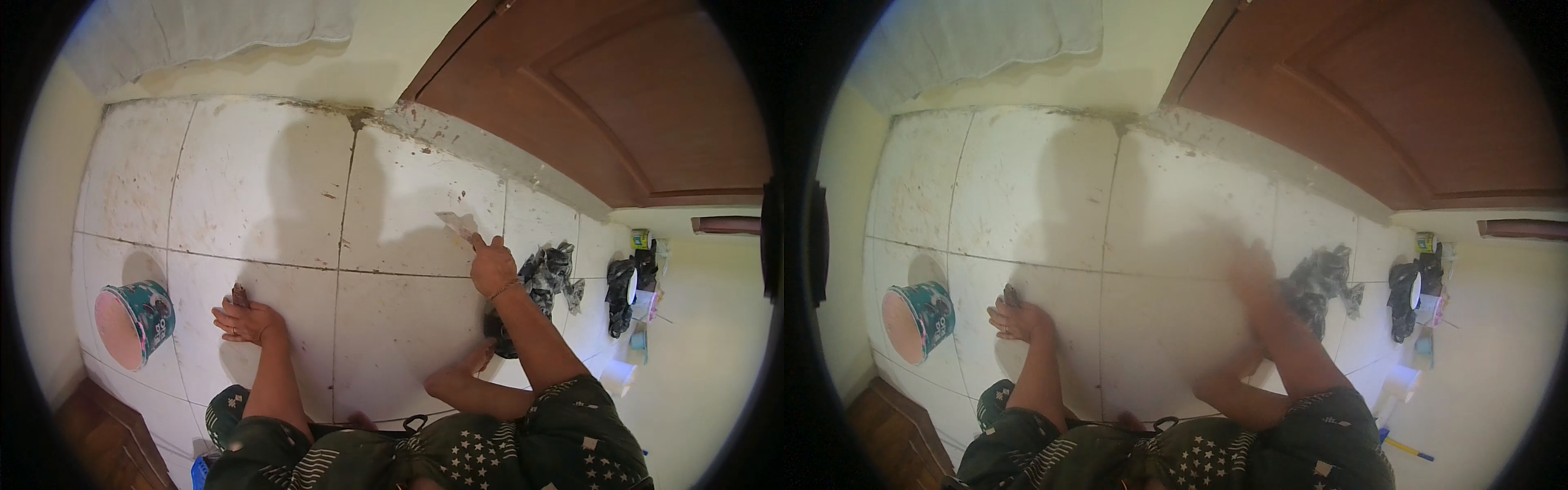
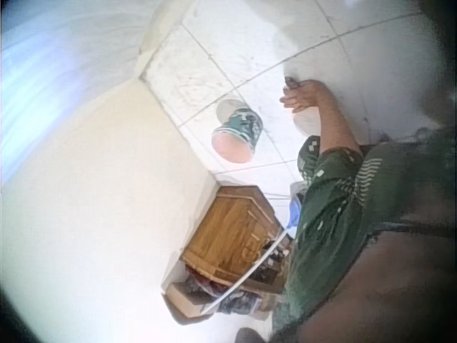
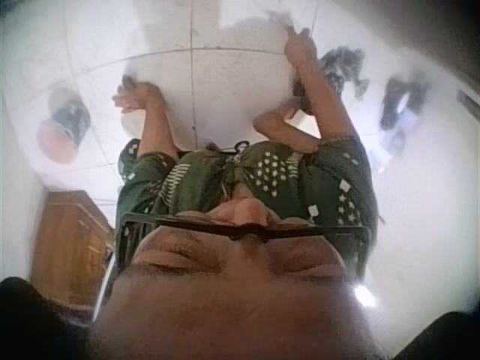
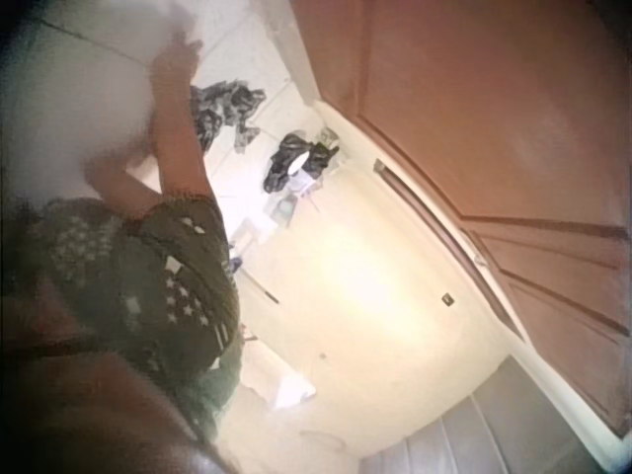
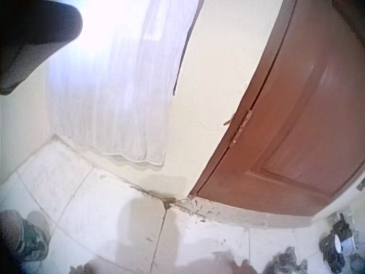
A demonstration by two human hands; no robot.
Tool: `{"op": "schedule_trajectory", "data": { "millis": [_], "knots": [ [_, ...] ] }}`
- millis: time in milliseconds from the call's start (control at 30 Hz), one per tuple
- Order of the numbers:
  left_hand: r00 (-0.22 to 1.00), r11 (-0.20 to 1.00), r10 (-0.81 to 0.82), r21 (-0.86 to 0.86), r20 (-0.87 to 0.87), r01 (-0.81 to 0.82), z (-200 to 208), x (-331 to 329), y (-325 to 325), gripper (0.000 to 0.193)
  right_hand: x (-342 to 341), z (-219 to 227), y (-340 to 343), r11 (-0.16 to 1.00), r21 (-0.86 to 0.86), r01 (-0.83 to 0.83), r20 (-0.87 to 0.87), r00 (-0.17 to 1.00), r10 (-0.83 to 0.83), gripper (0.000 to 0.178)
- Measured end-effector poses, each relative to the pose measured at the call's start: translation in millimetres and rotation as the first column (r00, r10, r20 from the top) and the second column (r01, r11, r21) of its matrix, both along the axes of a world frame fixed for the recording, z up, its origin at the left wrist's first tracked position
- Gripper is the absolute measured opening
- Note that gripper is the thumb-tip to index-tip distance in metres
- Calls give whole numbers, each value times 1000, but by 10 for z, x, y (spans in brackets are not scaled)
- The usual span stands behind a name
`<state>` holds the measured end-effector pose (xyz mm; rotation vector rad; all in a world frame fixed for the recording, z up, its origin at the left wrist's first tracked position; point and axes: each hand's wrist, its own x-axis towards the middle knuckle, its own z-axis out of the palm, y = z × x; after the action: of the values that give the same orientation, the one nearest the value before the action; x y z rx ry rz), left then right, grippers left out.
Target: The person scrapes a crack in a tiled floor with a putty knife, wipes the debris away with a cloth, and applies paint to the area from a bucket using a small brush.
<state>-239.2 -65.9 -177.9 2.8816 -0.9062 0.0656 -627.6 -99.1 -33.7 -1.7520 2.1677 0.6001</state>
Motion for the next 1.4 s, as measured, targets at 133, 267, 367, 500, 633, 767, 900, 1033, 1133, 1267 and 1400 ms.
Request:
{"op": "schedule_trajectory", "data": {
  "millis": [133, 267, 367, 500, 633, 767, 900, 1033, 1133, 1267, 1400],
  "knots": [
    [999, 1000, -4, -2, 52, 4, -99, 4, 3, 44, -57, -98, 29, 990, 120, 76, 6, 997, -78, 54],
    [999, 1000, -7, 29, 49, 6, -109, 11, 3, 45, 31, -222, -159, 964, 153, 219, 70, 970, -232, 47],
    [999, 1000, -9, 11, 32, 9, -91, -25, -12, 44, -108, -402, -362, 958, 67, 278, 160, 945, -286, 48],
    [1000, 1000, 12, 4, -1, -12, -49, 3, -23, 41, -68, -439, -411, 955, 234, 183, 158, 962, -223, 50],
    [999, 1000, 13, -3, 46, -13, -44, 53, 12, 39, 24, -468, -550, 933, 211, 292, 170, 929, -329, 51],
    [1000, 998, 9, 62, 9, -10, -68, 21, 16, 40, -435, -695, -882, 937, 226, 267, 245, 915, -320, 57],
    [996, 999, -8, 41, 89, 5, -88, 42, 30, 40, -530, -1111, -346, 985, 160, -67, 147, 988, 43, 56],
    [998, 999, -47, -14, 35, 47, -41, -155, -65, 39, -1147, -1225, -711, 979, 78, 187, 148, 969, -197, 56],
    [999, 995, 33, 94, -8, -33, 14, 103, -27, 40, -516, -696, -1189, 806, 474, 356, 365, 753, -547, 58],
    [995, 1000, -9, -13, 95, 10, -138, 23, 26, 39, -701, -1165, -433, 971, 208, -117, 95, 991, 99, 59],
    [997, 1000, -7, 17, 72, 5, -102, 33, -10, 38, -510, -583, -1059, 909, 153, 386, 234, 880, -413, 57]
  ]
}}
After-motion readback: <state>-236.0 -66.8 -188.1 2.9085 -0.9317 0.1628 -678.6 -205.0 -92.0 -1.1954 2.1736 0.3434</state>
